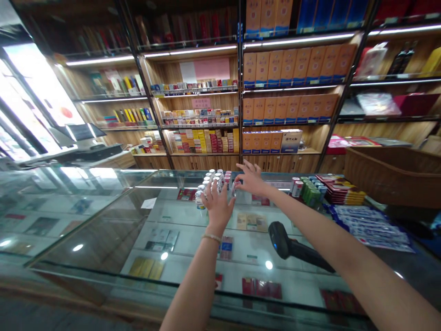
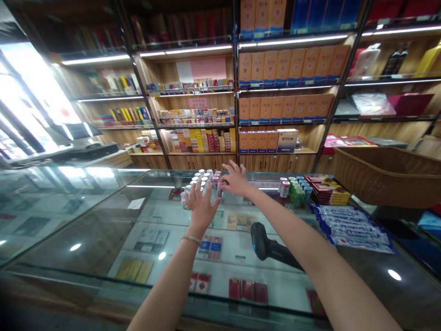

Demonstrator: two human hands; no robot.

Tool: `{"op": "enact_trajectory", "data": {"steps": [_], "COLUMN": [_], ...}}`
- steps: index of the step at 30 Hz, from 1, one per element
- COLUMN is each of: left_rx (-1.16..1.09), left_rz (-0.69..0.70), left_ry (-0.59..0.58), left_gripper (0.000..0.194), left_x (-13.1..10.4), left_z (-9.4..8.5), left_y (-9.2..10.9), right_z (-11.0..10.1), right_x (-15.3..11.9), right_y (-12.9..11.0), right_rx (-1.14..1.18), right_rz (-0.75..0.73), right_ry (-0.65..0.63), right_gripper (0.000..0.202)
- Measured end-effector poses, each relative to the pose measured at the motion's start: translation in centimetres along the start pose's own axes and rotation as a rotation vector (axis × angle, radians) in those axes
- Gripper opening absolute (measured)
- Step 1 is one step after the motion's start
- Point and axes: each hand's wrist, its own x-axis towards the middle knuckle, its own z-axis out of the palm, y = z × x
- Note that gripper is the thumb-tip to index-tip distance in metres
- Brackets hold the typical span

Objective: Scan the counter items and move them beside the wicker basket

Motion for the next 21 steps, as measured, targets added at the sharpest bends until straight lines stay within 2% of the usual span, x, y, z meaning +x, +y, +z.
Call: {"op": "enact_trajectory", "data": {"steps": [14, 21], "left_rx": [-0.169, -0.27], "left_rz": [0.088, 0.16], "left_ry": [0.006, 0.078], "left_gripper": [0.024, 0.019], "left_x": [-0.5, -0.8], "left_z": [-0.5, 0.2], "left_y": [2.3, 3.3], "right_z": [-3.8, -4.4], "right_x": [-5.6, -9.3], "right_y": [1.0, 2.9], "right_rx": [0.035, 0.046], "right_rz": [-0.035, 0.014], "right_ry": [0.108, 0.208], "right_gripper": [0.021, 0.023]}}
